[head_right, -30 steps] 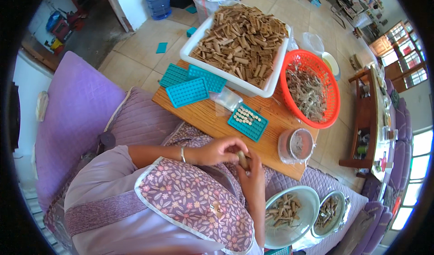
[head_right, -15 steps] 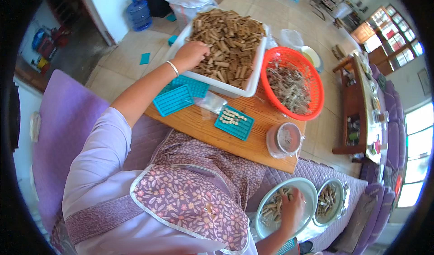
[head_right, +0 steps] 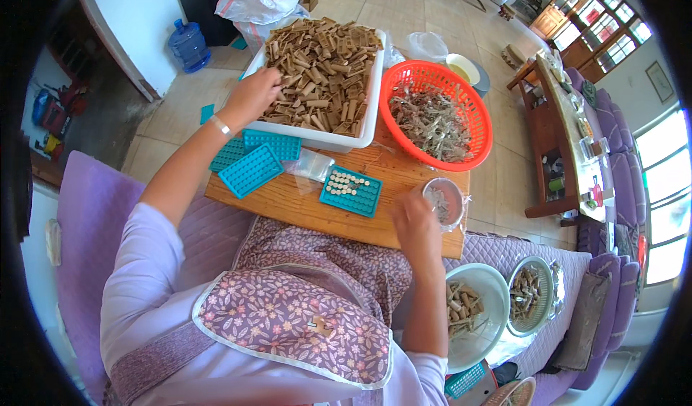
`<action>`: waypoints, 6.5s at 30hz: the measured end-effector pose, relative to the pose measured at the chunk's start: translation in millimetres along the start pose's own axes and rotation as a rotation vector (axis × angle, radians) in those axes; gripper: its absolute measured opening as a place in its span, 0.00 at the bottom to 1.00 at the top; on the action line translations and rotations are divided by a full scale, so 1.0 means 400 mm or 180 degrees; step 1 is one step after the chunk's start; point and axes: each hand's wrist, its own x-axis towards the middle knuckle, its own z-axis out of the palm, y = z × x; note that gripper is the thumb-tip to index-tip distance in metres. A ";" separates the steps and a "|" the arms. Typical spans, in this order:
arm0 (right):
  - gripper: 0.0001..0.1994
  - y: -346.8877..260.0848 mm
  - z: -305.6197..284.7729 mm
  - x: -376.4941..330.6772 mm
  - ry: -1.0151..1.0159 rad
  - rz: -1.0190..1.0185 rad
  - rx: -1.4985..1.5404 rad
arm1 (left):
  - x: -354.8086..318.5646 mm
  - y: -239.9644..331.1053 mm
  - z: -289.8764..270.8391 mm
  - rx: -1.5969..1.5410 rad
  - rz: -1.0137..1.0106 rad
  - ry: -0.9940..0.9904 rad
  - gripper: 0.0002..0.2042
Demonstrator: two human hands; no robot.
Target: The person assembles small white components into a green plastic tray by hand.
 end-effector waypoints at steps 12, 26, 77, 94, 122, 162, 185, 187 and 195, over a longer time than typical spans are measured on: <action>0.11 0.337 0.084 0.573 0.0044 -0.0712 -0.1037 | -0.519 0.277 -0.059 -0.0580 0.0870 -0.1968 0.05; 0.10 0.284 -0.041 0.633 0.1146 -0.0188 0.0886 | -0.614 0.251 0.125 -0.2369 0.0284 -0.1668 0.17; 0.04 -0.134 0.220 -0.113 0.0413 0.0737 0.3356 | -0.438 0.433 0.084 -0.4059 -0.0912 -0.0642 0.17; 0.05 -0.120 0.237 -0.137 -0.0270 0.1233 0.2886 | -0.429 0.373 0.062 -0.2073 0.0448 -0.0749 0.14; 0.09 -0.094 0.249 -0.158 0.0451 0.0055 0.1920 | -0.455 0.392 0.085 -0.5530 -0.1692 -0.1046 0.12; 0.06 0.003 0.346 -0.024 0.0342 -0.0607 0.0782 | -0.473 0.325 0.301 -0.5480 -0.2569 -0.1297 0.09; 0.06 0.002 0.371 0.030 0.0514 -0.0615 0.0760 | -0.477 0.302 0.299 -0.5844 -0.2941 -0.1267 0.09; 0.06 -0.002 0.378 0.013 0.0449 -0.0671 0.0813 | -0.481 0.301 0.308 -0.5849 -0.2931 -0.1278 0.09; 0.05 0.005 0.351 0.022 -0.0295 -0.0749 0.1086 | -0.502 0.303 0.320 -0.5873 -0.2850 -0.1129 0.09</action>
